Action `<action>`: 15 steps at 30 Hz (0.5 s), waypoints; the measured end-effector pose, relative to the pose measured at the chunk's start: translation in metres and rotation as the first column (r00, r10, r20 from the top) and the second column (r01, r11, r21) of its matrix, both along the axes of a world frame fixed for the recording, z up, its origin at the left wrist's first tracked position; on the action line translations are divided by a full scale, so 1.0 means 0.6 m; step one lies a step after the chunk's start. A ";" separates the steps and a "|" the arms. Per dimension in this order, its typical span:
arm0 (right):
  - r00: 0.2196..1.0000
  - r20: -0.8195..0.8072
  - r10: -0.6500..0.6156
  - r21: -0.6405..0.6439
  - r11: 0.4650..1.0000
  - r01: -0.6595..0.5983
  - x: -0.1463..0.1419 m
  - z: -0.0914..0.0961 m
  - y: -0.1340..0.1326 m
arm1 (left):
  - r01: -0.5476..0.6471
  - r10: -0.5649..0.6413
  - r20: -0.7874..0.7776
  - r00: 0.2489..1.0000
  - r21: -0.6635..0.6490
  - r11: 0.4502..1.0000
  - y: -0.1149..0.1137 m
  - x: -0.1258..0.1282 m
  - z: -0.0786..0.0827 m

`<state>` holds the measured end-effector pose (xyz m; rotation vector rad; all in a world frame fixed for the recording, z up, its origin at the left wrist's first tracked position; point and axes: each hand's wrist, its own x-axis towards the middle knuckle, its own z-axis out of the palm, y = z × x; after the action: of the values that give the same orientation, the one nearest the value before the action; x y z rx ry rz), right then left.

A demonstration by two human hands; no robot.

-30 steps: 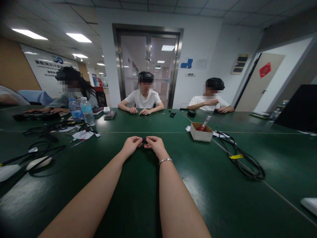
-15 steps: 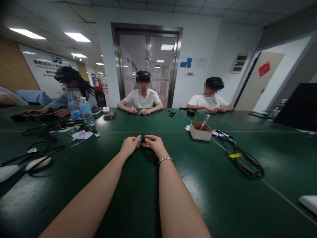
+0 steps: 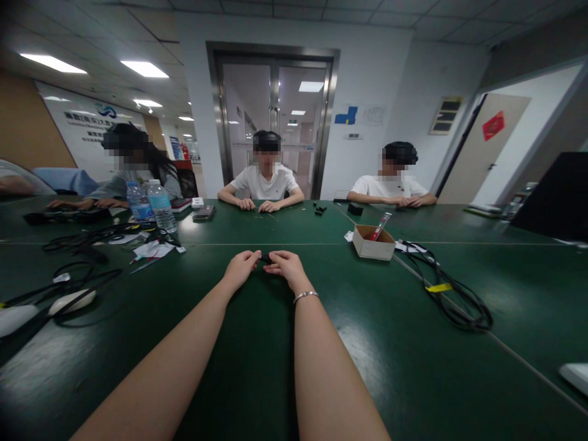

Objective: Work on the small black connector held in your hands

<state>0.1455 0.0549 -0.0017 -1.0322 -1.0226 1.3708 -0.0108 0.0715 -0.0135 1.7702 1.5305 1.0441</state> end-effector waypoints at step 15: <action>0.999 0.023 -0.022 -0.002 1.000 0.022 0.001 -0.001 0.001 | 0.060 -0.060 0.209 0.976 0.009 0.998 0.031 0.001 -0.026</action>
<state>0.1458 0.0557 -0.0025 -1.0603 -1.0241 1.3453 -0.0104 0.0902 -0.0289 1.6397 1.3398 1.1626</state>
